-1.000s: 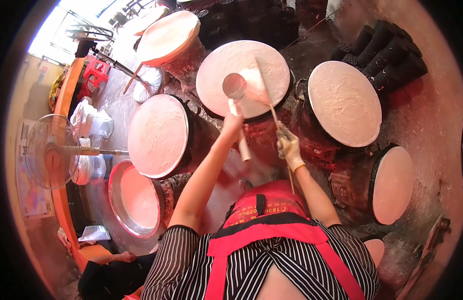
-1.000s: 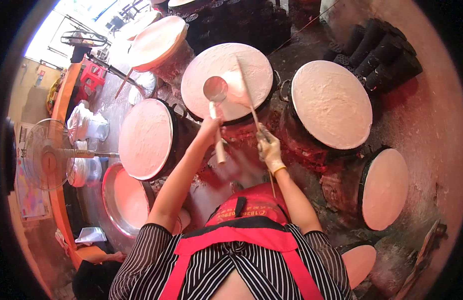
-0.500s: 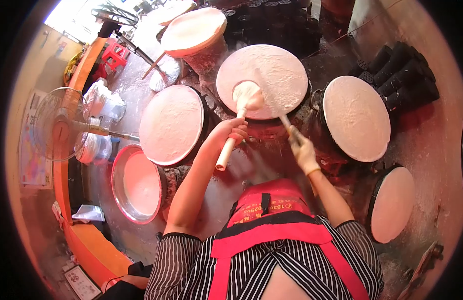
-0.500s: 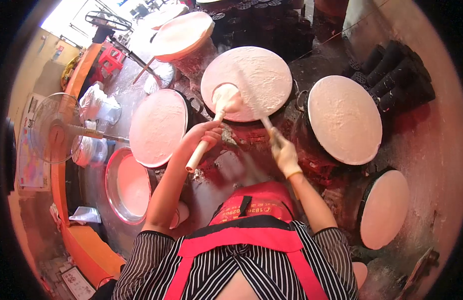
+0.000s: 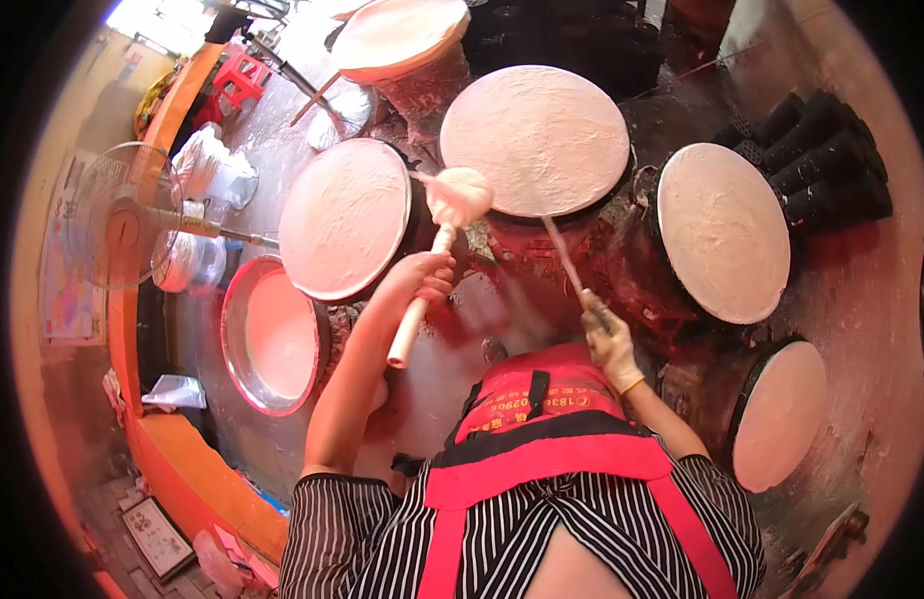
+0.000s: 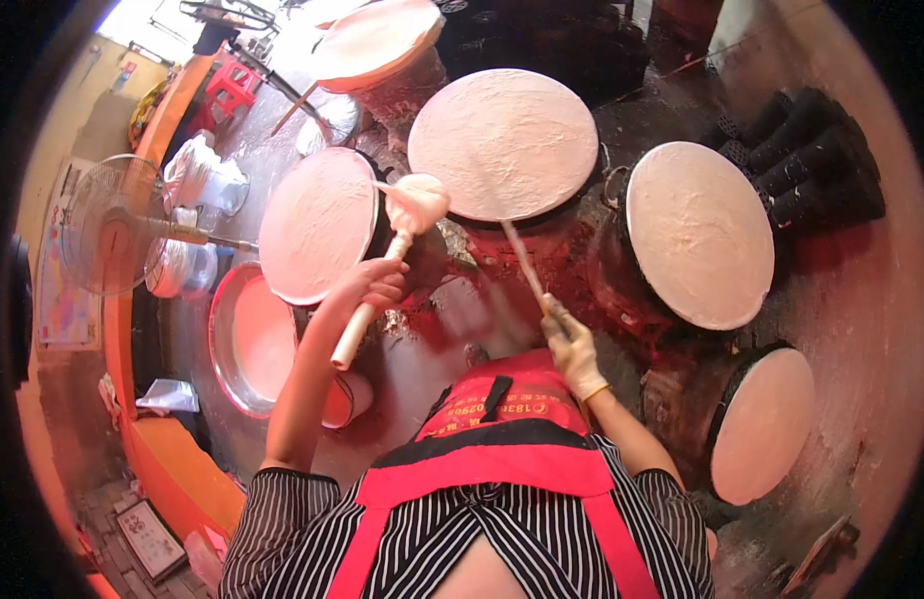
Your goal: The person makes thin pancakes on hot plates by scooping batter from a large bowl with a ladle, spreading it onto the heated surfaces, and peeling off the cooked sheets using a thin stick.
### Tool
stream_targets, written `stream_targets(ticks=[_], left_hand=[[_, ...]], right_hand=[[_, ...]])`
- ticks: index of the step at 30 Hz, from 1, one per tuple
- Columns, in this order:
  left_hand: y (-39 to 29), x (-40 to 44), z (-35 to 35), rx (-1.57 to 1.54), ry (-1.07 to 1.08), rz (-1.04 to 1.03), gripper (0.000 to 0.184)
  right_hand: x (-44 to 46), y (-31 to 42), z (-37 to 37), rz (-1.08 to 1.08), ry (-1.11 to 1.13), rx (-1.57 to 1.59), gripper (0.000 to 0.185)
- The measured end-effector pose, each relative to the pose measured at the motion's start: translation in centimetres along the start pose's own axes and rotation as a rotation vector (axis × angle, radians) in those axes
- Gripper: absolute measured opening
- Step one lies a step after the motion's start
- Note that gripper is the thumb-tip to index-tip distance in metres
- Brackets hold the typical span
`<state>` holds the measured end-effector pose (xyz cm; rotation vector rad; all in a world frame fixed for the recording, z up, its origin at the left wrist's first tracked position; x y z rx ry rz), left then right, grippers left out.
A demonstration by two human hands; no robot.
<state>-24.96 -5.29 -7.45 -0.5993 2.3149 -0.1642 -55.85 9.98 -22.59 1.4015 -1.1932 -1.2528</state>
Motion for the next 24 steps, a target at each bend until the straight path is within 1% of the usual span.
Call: stream_targets(ticks=[1,2,3,5,7,8,9,11,12,13,14,15,16,17,19,21,22,23,24], left_hand=[[0.5,0.6,0.7,-0.052,-0.051,0.052,0.015],[0.9,0.7,1.6,-0.074,-0.041,0.041,0.015],[1.7,0.3,2.4,-0.098,-0.037,0.03,0.014],[3.2,-1.4,2.3,-0.056,-0.031,-0.058,0.015],[4.6,-3.3,1.8,-0.08,-0.081,-0.121,0.015],[5.2,-3.8,2.4,-0.104,-0.074,-0.125,0.016],[5.6,-4.4,2.8,-0.119,-0.076,-0.131,0.016],[6.6,-6.0,2.6,-0.354,-0.003,-0.138,0.018],[7.0,-6.9,2.3,-0.447,-0.017,-0.141,0.017],[7.7,-7.5,2.6,-0.459,-0.018,-0.136,0.017],[8.1,-8.2,2.9,-0.507,0.018,-0.162,0.016],[8.6,-8.8,3.2,-0.555,0.052,-0.189,0.015],[9.3,-9.3,3.5,-0.56,0.03,-0.215,0.016],[10.0,-10.0,3.5,-0.565,0.027,-0.22,0.016],[10.9,-11.8,3.9,-0.579,-0.042,-0.315,0.017],[11.7,-13.8,4.4,-0.639,-0.049,-0.407,0.017],[12.2,-15.1,4.5,-0.639,-0.064,-0.45,0.017],[12.7,-16.3,4.9,-0.638,-0.077,-0.486,0.017],[13.0,-17.5,5.3,-0.645,-0.087,-0.529,0.017]], right_hand=[[0.0,2.6,0.5,-0.242,0.031,0.29,0.04],[0.6,3.1,1.4,-0.243,0.117,0.445,0.046],[1.7,5.6,1.2,-0.335,0.05,0.498,0.041],[3.6,5.4,3.0,-0.259,0.195,0.547,0.045],[4.7,8.5,3.1,-0.279,0.031,0.251,0.054],[5.2,8.7,4.7,-0.238,0.052,-0.061,0.051],[6.6,6.1,6.9,0.006,-0.074,-0.504,0.047],[6.5,4.5,7.9,0.208,-0.192,-0.795,0.044],[5.6,3.1,7.0,0.148,-0.187,-0.742,0.045],[3.9,1.7,5.7,0.086,-0.186,-0.692,0.045],[2.5,0.5,4.1,0.204,-0.191,-0.666,0.039],[0.4,-0.9,3.6,0.004,-0.048,-0.812,0.032],[-1.0,-3.0,3.0,0.012,0.065,-0.872,0.026],[-2.0,-2.3,1.3,0.107,0.199,-0.954,0.026],[-0.8,-1.6,-2.0,0.205,0.331,-0.719,0.033],[1.7,-0.2,-4.5,0.173,0.341,-0.554,0.046],[3.7,1.3,-6.7,0.24,0.365,-0.546,0.054],[5.9,2.4,-9.2,0.317,0.335,-0.517,0.046],[8.2,2.4,-11.3,0.202,0.404,-0.574,0.039]])
Point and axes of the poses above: each hand's wrist, its own x-axis towards the middle knuckle, its own z-axis out of the back of the hand, y = z × x, the point moved 3 cm from there along x, towards the middle knuckle, and after that the axes turned 11 degrees about y, right-handed, at the moved point
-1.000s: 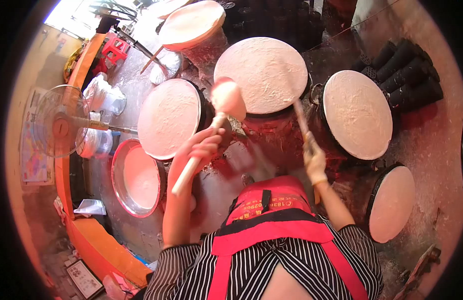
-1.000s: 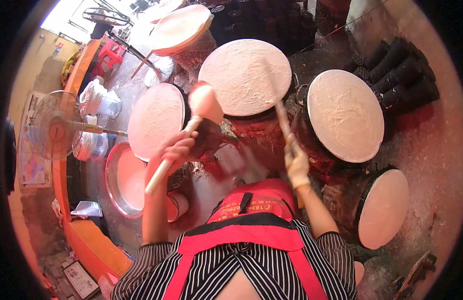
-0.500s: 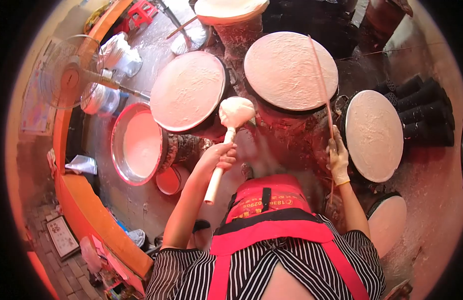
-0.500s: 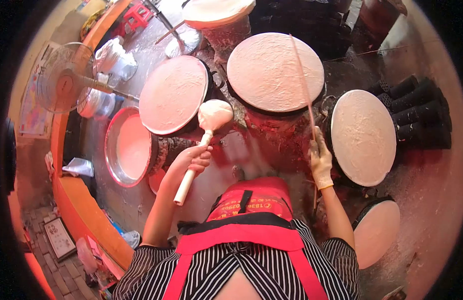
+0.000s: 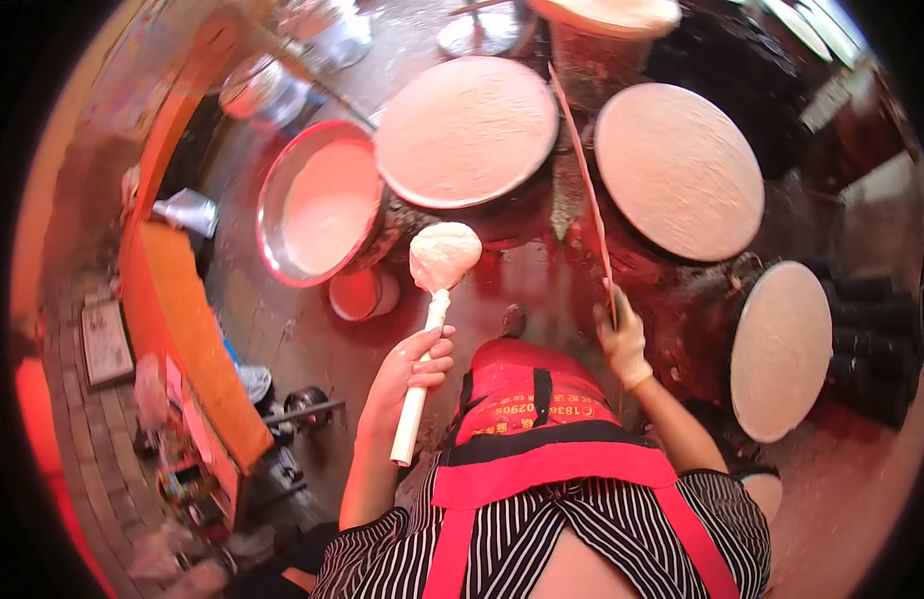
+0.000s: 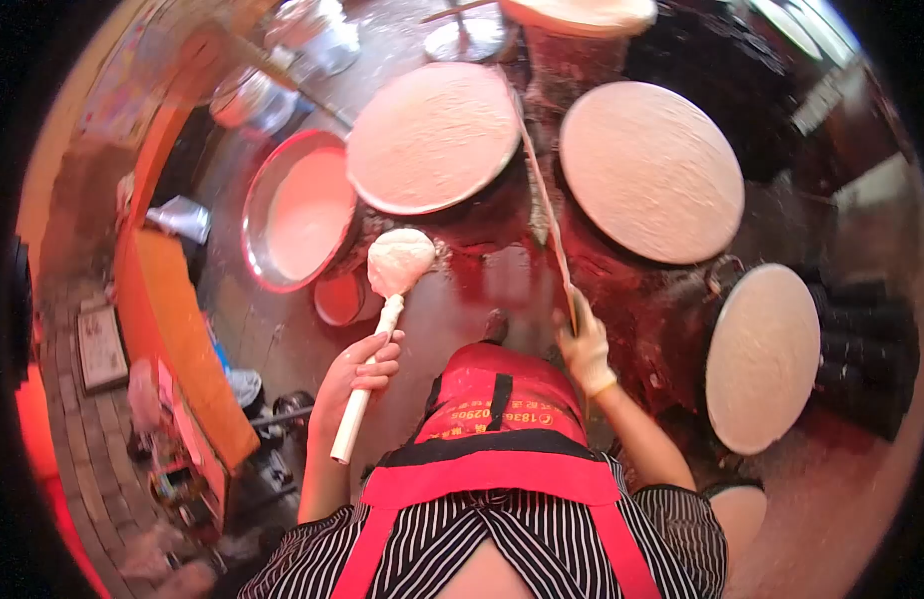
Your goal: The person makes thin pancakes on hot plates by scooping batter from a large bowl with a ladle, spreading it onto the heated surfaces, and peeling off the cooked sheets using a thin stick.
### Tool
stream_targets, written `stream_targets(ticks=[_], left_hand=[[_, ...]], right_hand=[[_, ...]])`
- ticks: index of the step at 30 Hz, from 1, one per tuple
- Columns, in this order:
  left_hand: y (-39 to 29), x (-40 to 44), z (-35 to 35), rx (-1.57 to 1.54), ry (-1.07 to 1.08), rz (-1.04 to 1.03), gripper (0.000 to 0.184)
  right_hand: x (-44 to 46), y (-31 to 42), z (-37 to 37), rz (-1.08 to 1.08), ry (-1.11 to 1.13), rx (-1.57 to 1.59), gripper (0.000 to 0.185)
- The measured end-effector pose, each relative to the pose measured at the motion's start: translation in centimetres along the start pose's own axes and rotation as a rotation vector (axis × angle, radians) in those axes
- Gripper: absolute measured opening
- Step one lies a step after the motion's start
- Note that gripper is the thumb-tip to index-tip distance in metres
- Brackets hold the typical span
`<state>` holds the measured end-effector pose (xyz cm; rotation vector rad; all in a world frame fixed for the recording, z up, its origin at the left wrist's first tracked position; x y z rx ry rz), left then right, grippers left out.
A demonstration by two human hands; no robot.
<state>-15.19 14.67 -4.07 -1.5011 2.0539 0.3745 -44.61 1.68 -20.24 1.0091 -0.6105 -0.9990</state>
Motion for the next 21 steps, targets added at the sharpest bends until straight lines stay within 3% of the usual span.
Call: stream_targets(ticks=[1,3,5,9,11,14,16,21], left_hand=[[-0.8,-1.1,0.4,-0.018,-0.006,-0.034,0.017],[-2.4,-2.6,1.2,-0.033,-0.012,-0.105,0.018],[-4.5,-4.3,2.5,-0.027,-0.001,-0.157,0.02],[-8.3,-6.8,2.4,0.731,-0.423,-0.461,0.016],[-10.7,-7.5,3.1,0.764,-0.405,-0.454,0.014],[-17.4,-7.6,4.1,0.44,-0.172,-0.205,0.017],[-20.1,-7.1,5.3,0.331,-0.117,-0.175,0.017],[-23.4,-6.3,6.4,0.09,-0.035,-0.072,0.015]], right_hand=[[2.9,0.4,-1.0,-0.097,0.096,-0.035,0.033],[8.9,1.4,-3.4,0.035,0.179,-0.104,0.022],[13.6,5.4,-6.9,0.149,0.141,-0.417,0.021],[21.2,12.6,-15.4,0.287,0.3,-0.621,0.036],[23.1,15.8,-18.4,0.278,0.359,-0.76,0.05],[25.7,15.6,-22.1,0.31,0.441,-0.828,0.039],[26.9,14.8,-22.7,0.311,0.45,-0.843,0.022],[32.0,16.7,-20.2,0.18,0.507,-0.952,0.015]])
Point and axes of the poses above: each hand's wrist, its own x-axis towards the middle knuckle, its own z-axis out of the back of the hand, y = z × x, the point moved 3 cm from there along x, towards the middle knuckle, and after that the axes turned 11 degrees about y, right-handed, at the moved point
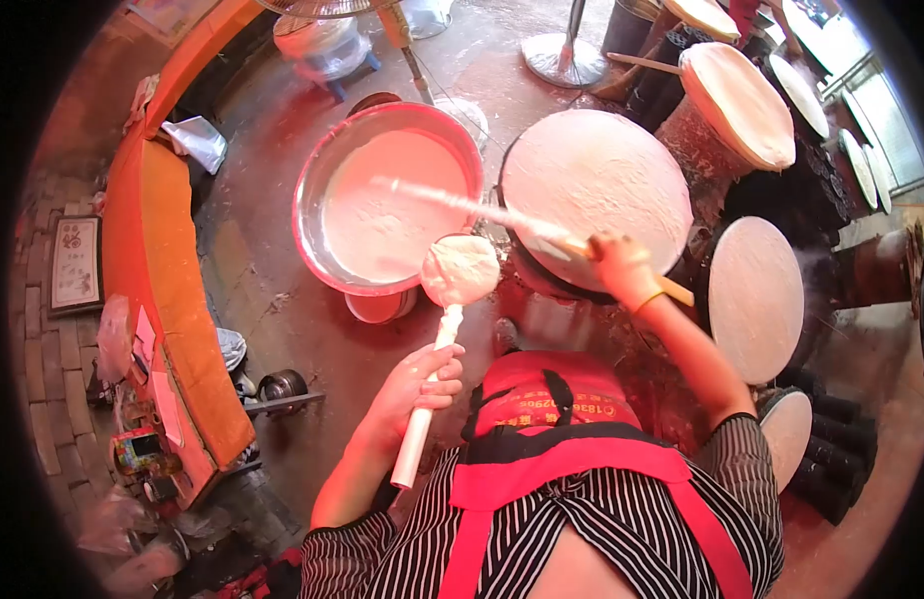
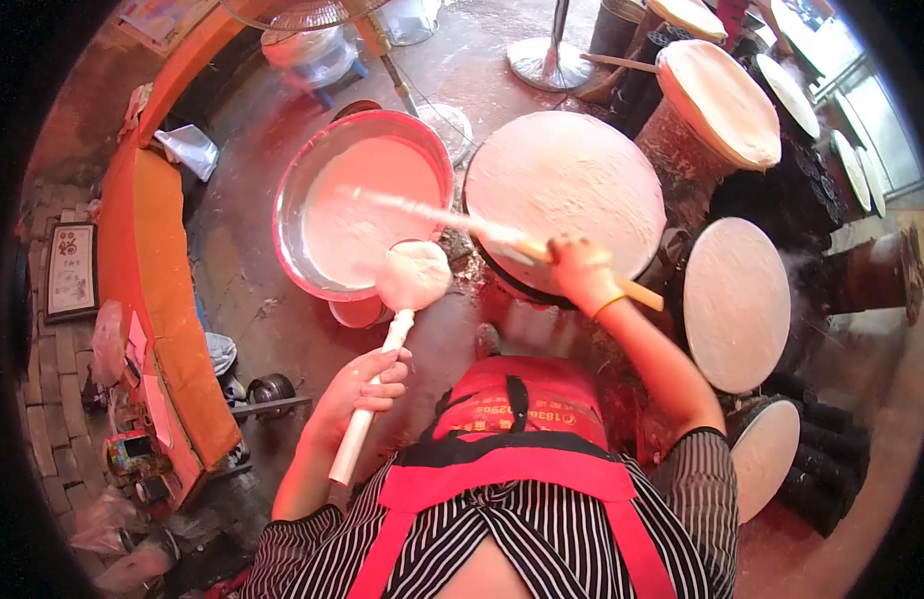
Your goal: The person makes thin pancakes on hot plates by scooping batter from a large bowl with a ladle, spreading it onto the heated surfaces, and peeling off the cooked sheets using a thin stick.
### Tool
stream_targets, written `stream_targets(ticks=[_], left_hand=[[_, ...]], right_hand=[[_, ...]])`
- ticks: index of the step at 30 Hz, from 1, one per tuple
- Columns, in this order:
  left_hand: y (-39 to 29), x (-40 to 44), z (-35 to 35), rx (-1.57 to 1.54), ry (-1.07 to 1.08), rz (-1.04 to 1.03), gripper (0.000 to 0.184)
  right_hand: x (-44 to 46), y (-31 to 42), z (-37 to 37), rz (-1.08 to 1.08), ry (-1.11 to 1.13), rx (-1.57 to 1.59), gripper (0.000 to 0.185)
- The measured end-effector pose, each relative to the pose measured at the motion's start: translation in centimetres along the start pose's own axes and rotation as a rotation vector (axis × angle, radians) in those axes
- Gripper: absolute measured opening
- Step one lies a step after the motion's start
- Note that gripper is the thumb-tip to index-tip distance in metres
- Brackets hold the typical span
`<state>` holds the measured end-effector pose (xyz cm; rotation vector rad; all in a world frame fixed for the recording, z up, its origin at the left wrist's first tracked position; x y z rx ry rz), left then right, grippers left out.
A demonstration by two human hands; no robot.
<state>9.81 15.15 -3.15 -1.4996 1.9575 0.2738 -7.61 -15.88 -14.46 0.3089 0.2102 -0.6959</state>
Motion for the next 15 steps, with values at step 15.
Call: stream_targets(ticks=[15], left_hand=[[-4.4,9.6,-11.7,-0.05,0.035,-0.223,0.019]], right_hand=[[3.3,-46.3,40.2,-0.208,-0.876,1.02,0.032]])
Point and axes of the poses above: each hand's wrist, its own x-axis towards the middle knuckle, its own z-axis out of the back of the hand, y = z × x, the point moved 3 cm from there along x, towards the middle knuckle, and after that the axes turned 11 degrees about y, right-handed, at the moved point
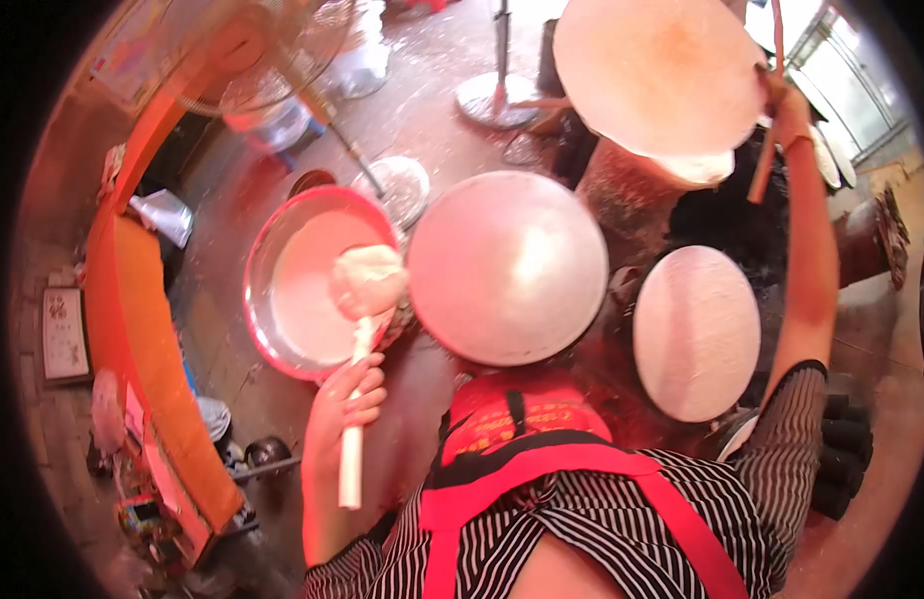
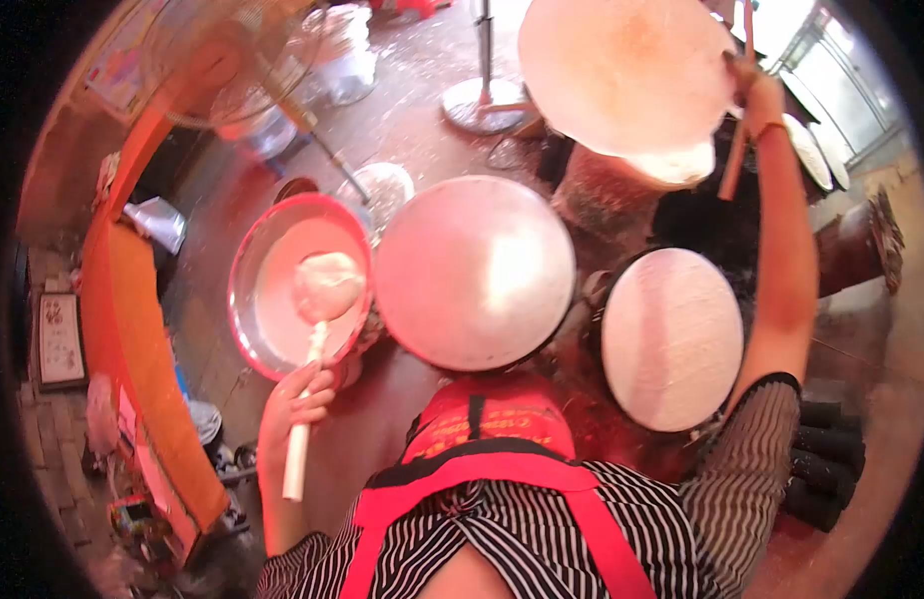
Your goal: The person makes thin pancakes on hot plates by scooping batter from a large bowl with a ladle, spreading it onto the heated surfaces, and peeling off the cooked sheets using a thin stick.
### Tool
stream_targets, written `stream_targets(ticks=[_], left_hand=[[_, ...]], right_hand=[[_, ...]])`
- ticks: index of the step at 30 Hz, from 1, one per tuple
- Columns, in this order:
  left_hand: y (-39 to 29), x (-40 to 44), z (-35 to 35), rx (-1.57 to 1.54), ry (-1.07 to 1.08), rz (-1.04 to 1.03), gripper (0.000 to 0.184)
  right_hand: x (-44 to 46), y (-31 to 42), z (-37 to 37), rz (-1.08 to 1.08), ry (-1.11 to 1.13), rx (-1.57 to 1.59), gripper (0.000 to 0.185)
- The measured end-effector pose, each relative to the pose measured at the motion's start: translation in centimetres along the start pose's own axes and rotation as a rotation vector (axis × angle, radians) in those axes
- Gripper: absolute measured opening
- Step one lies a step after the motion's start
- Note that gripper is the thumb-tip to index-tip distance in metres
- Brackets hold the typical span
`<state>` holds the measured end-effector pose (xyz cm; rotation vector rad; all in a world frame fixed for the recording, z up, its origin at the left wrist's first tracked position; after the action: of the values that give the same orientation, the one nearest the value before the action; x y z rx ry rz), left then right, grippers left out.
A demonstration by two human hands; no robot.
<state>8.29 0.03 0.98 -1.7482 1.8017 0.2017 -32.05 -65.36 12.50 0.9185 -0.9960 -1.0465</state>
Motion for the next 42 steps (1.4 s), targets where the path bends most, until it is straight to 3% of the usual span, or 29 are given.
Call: stream_targets(ticks=[1,2,3,4,7,9,11,14,17,19,21,25,27,29,31,33,35,37,39,42], left_hand=[[0.4,0.8,-1.3,-0.012,0.012,-0.029,0.02],[0.6,0.7,-2.3,-0.008,0.024,-0.037,0.021],[1.1,1.1,-4.5,-0.019,-0.012,-0.089,0.021],[1.6,1.8,-6.1,-0.022,-0.033,-0.108,0.022],[3.0,3.1,-9.0,-0.034,-0.068,-0.142,0.023],[4.0,3.6,-11.1,-0.02,-0.086,-0.156,0.024],[4.7,4.2,-13.0,0.031,-0.132,-0.165,0.024],[5.6,4.3,-14.8,0.132,-0.156,-0.151,0.024],[6.7,4.7,-17.0,0.309,-0.161,-0.104,0.025],[7.6,5.5,-17.9,0.498,-0.139,-0.063,0.026],[8.3,6.9,-18.4,0.635,-0.097,0.002,0.029],[9.0,14.4,-13.8,1.079,-0.046,0.236,0.028],[9.8,21.9,-7.3,1.351,0.103,0.039,0.021],[10.2,26.3,-5.3,1.8,0.176,-0.387,0.019],[10.3,29.4,-3.1,1.946,0.144,-0.64,0.019],[9.2,28.5,-4.0,1.948,0.115,-0.755,0.014],[7.5,27.7,-4.2,1.936,0.083,-0.867,0.01],[5.1,27.0,-4.6,2.008,0.024,-1.083,0.008],[2.5,25.0,-4.5,2.006,0.05,-1.16,0.003],[-0.9,21.6,-3.8,1.999,0.091,-1.2,0.006]], right_hand=[[4.8,-5.5,3.3,-0.16,-0.055,-0.052,0.033],[2.3,-6.9,3.1,-0.04,-0.004,0.268,0.03],[-0.3,-6.5,1.9,-0.063,-0.091,0.433,0.025],[2.4,-12.3,2.6,-0.214,-0.211,0.512,0.02],[2.4,-24.0,2.2,-0.414,-0.354,0.434,0.025],[0.6,-30.1,1.0,-0.439,-0.53,0.488,0.028],[0.4,-36.2,0.8,-0.496,-0.7,0.187,0.028],[-2.4,-32.4,0.4,-0.603,-0.648,-0.091,0.04],[-4.1,-28.9,0.2,-0.474,-0.673,-0.099,0.039],[-5.2,-30.4,0.6,-0.342,-0.781,-0.211,0.034],[-9.6,-27.2,-1.6,-0.364,-0.532,0.587,0.018],[-23.5,-22.1,-5.7,-0.559,0.176,0.736,0.034],[-32.4,-21.5,-9.0,-0.648,0.387,0.909,0.039],[-41.2,-18.5,-13.4,-0.71,0.197,0.62,0.03],[-47.8,-18.9,-16.8,-0.093,0.055,-0.087,0.034],[-53.3,-14.3,-19.8,0.018,-0.021,-0.623,0.03],[-58.8,-14.1,-22.4,-0.019,-0.085,-0.752,0.028],[-61.7,-13.2,-24.1,-0.249,0.047,-0.854,0.028],[-63.7,-12.8,-25.3,-0.439,0.089,-0.817,0.035],[-63.7,-14.1,-27.9,-0.342,-0.022,-0.65,0.042]])
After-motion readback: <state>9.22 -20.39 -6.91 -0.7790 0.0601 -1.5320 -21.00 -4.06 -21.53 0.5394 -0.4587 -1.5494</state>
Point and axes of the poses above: each hand's wrist, its own x-axis towards the middle knuckle, its own z-axis out of the back of the hand, y = z × x, the point moved 3 cm from there along x, towards the middle knuckle, and after that the axes turned 11 degrees about y, right-handed, at the moved point
